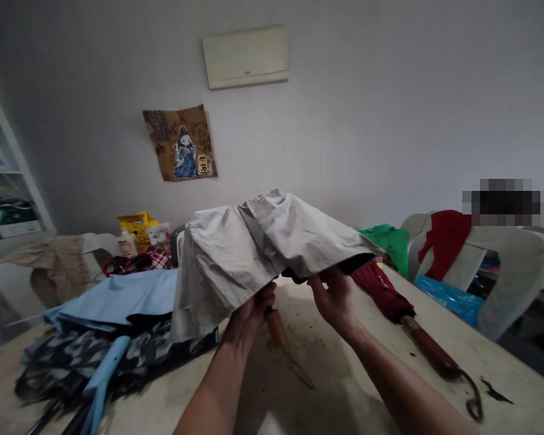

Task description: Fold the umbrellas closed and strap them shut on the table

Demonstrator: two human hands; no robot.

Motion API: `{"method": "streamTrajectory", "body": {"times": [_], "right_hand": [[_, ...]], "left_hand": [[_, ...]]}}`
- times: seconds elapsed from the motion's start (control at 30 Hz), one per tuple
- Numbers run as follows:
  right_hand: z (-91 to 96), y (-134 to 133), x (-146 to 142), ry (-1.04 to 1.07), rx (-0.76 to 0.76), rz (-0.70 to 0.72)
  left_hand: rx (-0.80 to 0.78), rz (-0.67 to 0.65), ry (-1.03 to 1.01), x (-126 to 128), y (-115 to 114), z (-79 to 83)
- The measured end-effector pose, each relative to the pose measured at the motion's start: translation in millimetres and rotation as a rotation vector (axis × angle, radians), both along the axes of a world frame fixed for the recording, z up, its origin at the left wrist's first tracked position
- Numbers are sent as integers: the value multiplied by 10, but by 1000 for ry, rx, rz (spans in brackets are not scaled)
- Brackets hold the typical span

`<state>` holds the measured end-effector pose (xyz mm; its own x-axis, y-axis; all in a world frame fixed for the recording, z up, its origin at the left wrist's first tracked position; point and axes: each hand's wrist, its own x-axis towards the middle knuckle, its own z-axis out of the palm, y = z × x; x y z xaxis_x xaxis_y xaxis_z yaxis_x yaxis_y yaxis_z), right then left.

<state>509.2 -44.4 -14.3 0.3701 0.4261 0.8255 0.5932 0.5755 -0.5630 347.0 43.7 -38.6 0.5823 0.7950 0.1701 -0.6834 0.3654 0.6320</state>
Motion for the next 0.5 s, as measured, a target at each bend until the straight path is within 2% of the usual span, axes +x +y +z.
{"method": "streamTrajectory", "body": {"times": [0.1, 0.17, 0.23, 0.37, 0.5], "right_hand": [[92, -162, 17, -57, 244, -114], [163, -241, 46, -20, 395, -185], [250, -286, 99, 47, 481, -219], [408, -302, 260, 105, 445, -230], [451, -293, 366, 70, 433, -266]], "left_hand": [[5, -75, 16, 18, -39, 49], [18, -126, 42, 21, -35, 46], [43, -166, 64, 26, -27, 29], [48, -252, 76, 61, -49, 11], [-3, -328, 56, 104, -89, 22]]}}
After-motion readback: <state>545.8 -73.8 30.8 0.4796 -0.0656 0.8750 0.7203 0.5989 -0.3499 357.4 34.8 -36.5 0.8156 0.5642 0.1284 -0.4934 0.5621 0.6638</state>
